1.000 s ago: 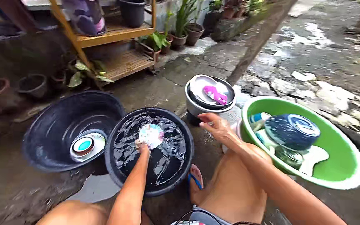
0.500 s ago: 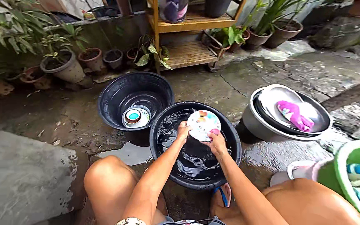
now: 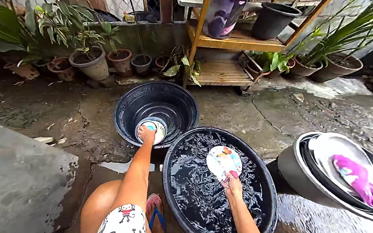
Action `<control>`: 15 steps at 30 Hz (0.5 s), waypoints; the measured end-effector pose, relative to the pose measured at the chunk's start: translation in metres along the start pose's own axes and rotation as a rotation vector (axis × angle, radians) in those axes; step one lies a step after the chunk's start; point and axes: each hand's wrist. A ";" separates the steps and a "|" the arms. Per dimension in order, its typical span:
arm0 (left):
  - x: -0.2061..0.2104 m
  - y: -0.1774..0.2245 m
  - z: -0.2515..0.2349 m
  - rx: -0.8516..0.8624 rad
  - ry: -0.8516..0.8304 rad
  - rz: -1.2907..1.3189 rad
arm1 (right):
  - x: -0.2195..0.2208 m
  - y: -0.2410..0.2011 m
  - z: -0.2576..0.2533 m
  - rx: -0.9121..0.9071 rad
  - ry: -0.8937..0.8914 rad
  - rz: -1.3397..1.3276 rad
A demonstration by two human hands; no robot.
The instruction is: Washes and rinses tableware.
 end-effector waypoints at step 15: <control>0.057 -0.019 -0.031 -0.534 0.054 1.126 | 0.023 0.017 0.024 0.319 -0.181 -0.030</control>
Point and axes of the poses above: each hand's wrist, its own z-axis away from the middle knuckle, its own x-axis out of the palm, y = z × x, and after that the axes turned 3 degrees about x, right-handed
